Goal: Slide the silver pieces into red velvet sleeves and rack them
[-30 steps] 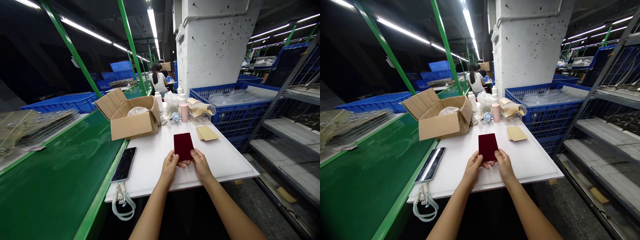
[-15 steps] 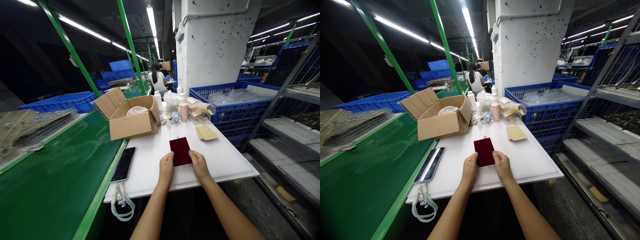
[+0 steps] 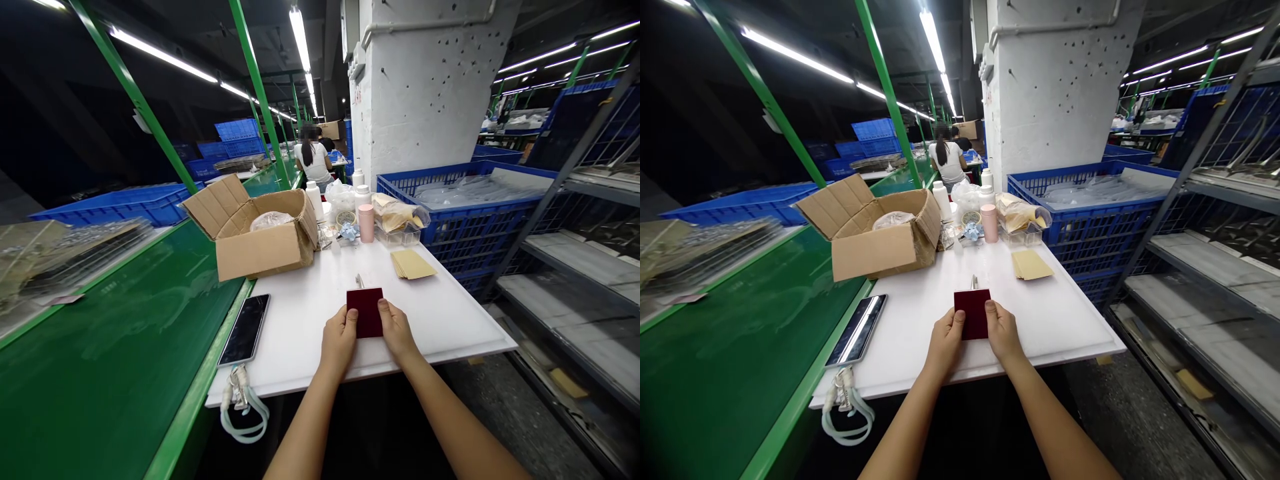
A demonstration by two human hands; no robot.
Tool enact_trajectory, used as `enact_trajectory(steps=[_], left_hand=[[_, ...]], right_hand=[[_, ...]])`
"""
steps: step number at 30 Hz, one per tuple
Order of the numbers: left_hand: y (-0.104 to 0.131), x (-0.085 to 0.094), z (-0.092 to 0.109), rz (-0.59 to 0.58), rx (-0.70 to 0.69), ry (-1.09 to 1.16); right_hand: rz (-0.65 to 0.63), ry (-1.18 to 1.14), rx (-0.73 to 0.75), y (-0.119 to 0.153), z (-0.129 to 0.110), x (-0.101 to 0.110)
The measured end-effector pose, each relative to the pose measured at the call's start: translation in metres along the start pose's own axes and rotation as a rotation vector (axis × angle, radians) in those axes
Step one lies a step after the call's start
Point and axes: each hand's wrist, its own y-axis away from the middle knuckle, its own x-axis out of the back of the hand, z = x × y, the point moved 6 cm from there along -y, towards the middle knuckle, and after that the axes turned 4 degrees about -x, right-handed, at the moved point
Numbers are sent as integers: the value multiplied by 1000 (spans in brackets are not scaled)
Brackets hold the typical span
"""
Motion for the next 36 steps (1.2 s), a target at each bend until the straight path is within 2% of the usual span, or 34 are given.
enact_trajectory(steps=[13,22,30,33,36], left_hand=[[-2,-1,-6,-19,-23,80],[1,-1,5,-47,-87,-44],[5,-2,1,-81,-92,41],[8,-2,4,-83,-112,28],[9,-1,6,-79,-111,25]], right_hand=[[-25,51,64,5,-7,0],[48,93,106,9,-4,2],[-82,176,145,14,0,-2],[-92,92,152,12,3,-1],[-48,-73,124,3,2,3]])
